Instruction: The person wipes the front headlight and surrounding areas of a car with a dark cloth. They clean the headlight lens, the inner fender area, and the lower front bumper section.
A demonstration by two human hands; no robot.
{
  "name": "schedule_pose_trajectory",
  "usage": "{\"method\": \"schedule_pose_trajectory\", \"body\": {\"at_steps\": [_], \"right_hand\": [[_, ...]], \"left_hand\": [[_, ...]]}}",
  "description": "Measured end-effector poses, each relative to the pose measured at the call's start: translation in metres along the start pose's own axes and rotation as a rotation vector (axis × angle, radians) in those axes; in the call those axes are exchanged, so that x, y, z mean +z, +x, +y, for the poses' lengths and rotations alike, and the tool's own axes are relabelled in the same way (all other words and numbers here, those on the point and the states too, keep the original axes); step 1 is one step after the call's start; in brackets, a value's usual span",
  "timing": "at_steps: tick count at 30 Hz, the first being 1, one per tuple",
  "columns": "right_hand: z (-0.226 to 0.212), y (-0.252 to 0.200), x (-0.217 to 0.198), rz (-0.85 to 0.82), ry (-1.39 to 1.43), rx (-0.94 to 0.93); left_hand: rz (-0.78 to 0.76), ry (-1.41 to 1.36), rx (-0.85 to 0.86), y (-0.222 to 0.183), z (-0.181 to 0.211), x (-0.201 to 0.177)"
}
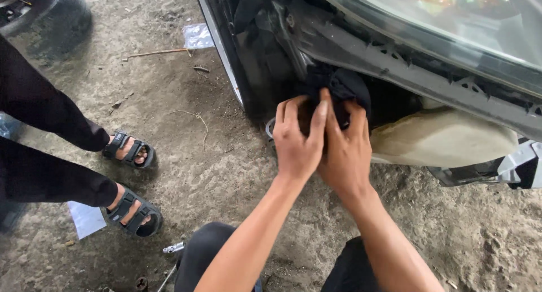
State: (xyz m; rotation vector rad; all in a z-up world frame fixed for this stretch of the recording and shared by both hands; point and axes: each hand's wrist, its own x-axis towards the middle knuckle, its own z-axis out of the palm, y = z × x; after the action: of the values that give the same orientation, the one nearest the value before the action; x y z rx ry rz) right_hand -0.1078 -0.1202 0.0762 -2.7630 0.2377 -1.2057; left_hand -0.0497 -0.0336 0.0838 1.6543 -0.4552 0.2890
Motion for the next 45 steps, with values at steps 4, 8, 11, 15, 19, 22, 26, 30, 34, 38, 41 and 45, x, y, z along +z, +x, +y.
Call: {"method": "schedule_pose_trajectory", "body": {"at_steps": [4,8,11,15,19,22,26,30,34,38,41,45], "right_hand": [[0.011,0.0,-0.021,-0.033,0.223,-0.002],[0.017,0.003,-0.018,-0.023,0.198,-0.059],[0.021,0.005,-0.013,-0.044,0.195,-0.059],[0.016,0.012,-0.013,-0.05,0.153,-0.066],[-0.005,0.023,-0.027,-0.158,-0.014,0.029],[0.01,0.015,-0.013,-0.133,-0.04,0.012],[0.026,0.006,0.012,0.004,0.017,-0.039],[0.0,0.015,-0.003,0.013,-0.047,-0.044],[0.005,0.015,0.027,0.172,-0.121,-0.107],[-0.009,0.033,0.047,0.297,-0.113,-0.191],[-0.025,0.053,0.055,0.245,-0.11,-0.215],[-0.019,0.036,0.064,0.18,-0.067,-0.218]], "left_hand": [[0.269,0.033,-0.157,-0.008,-0.008,0.034],[0.404,-0.095,-0.348,-0.009,-0.003,0.048],[0.428,-0.084,-0.376,-0.009,-0.007,0.05],[0.468,-0.119,-0.395,-0.006,-0.008,0.054],[0.487,-0.158,-0.431,-0.004,-0.005,0.053],[0.49,-0.137,-0.433,-0.004,-0.004,0.051],[0.476,-0.081,-0.404,0.001,-0.006,0.049],[0.433,-0.057,-0.413,0.003,0.0,0.038],[0.353,0.011,-0.384,0.017,-0.003,0.026],[0.268,-0.033,-0.401,0.041,-0.007,0.011],[0.115,-0.098,-0.521,0.062,0.007,-0.018],[0.045,-0.323,-0.566,0.058,0.012,-0.023]]}}
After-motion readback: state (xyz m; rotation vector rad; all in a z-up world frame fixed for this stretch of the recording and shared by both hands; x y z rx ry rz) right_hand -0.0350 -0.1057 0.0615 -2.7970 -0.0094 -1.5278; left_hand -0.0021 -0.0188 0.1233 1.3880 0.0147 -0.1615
